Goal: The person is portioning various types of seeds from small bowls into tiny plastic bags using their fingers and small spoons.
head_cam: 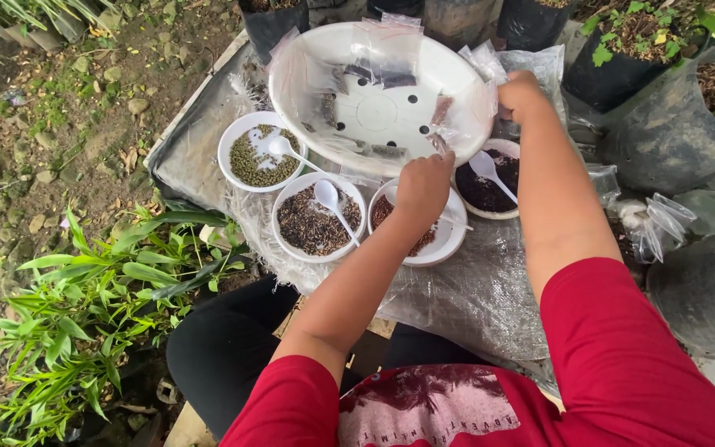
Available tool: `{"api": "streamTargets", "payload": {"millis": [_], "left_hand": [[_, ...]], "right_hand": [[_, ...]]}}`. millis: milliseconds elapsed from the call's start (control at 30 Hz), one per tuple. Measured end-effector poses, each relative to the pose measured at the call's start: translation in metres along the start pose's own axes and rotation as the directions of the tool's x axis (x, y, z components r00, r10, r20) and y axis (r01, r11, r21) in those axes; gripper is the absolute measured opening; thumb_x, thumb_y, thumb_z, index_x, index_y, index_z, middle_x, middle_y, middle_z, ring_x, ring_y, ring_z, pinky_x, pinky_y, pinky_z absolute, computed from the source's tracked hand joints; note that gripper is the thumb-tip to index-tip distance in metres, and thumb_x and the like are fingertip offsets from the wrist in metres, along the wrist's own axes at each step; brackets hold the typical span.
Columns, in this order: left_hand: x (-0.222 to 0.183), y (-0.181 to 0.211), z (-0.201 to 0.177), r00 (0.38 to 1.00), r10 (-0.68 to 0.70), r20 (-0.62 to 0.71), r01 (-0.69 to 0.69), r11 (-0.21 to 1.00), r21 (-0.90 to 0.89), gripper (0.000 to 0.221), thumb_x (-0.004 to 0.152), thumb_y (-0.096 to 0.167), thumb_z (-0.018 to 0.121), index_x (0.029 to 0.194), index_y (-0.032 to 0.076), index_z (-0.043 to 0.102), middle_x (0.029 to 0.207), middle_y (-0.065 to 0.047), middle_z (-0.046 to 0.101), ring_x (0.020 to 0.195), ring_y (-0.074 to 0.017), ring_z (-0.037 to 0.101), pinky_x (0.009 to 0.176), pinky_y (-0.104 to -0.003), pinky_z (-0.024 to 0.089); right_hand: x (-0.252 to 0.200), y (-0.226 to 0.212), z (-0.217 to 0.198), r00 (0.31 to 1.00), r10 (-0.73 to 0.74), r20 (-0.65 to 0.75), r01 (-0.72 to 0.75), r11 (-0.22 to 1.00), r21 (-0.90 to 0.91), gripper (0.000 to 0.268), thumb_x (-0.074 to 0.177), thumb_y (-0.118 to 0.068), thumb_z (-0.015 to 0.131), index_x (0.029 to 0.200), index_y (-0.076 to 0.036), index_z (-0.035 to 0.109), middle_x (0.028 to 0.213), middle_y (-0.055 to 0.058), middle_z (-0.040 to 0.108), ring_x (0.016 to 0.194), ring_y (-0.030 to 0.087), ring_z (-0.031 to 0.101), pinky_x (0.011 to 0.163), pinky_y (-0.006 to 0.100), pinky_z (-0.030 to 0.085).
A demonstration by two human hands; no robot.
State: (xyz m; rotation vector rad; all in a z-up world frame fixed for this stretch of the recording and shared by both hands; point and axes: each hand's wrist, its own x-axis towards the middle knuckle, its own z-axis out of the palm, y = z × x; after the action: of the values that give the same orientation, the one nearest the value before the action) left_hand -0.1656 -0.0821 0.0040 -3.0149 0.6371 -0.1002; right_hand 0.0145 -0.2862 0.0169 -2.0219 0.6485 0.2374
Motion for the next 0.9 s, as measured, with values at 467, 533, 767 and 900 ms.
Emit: {"api": "streamTargets", "payload": {"millis": [467,533,767,900], "left_hand": [[0.022,0.015,0.005,0.997,-0.064,0.043,0.068,0.993,-0.097,0.056,0.097,0.011,0.055,0.150,0.012,0.040,0.122,-0.008,0.064,0.105,-0.0269,0.067,0.096,-0.039,0.049],[0.005,0.013,0.004,0.999,-0.035,0.034,0.039,0.992,-0.117,0.064,0.098,0.012,0.054,0.157,0.012,0.030,0.145,-0.016,0.056,0.122,-0.0308,0.062,0.113,-0.043,0.044],[-0.124,-0.040,-0.058,0.963,-0.237,-0.131,-0.059,0.286,-0.956,0.036,0.097,0.029,0.059,0.127,0.011,0.069,0.115,-0.009,0.073,0.080,-0.0193,0.069,0.083,-0.037,0.049],[-0.164,-0.089,-0.036,0.896,-0.402,0.186,-0.064,-0.533,-0.844,0.040,0.098,0.007,0.058,0.136,-0.005,0.060,0.126,-0.023,0.067,0.124,-0.0312,0.063,0.111,-0.042,0.049]], "right_hand": [[-0.087,-0.050,-0.021,0.286,-0.821,-0.493,0.901,0.406,-0.153,0.041,0.082,-0.006,0.097,0.110,-0.007,0.068,0.111,0.010,0.071,0.101,0.026,0.069,0.074,0.044,0.052],[-0.140,-0.063,-0.001,0.192,-0.872,-0.450,0.965,0.250,-0.074,0.048,0.085,-0.001,0.096,0.120,-0.005,0.064,0.119,0.015,0.068,0.111,0.031,0.066,0.091,0.044,0.049],[-0.268,-0.051,0.076,0.294,-0.943,-0.156,0.955,0.295,0.018,0.040,0.085,-0.016,0.090,0.115,-0.002,0.068,0.105,0.011,0.074,0.091,0.024,0.067,0.074,0.036,0.051],[-0.286,-0.012,0.130,0.083,-0.991,-0.105,0.956,0.109,-0.274,0.043,0.079,-0.008,0.089,0.119,-0.008,0.073,0.100,0.012,0.073,0.092,0.034,0.073,0.078,0.043,0.060]]}}
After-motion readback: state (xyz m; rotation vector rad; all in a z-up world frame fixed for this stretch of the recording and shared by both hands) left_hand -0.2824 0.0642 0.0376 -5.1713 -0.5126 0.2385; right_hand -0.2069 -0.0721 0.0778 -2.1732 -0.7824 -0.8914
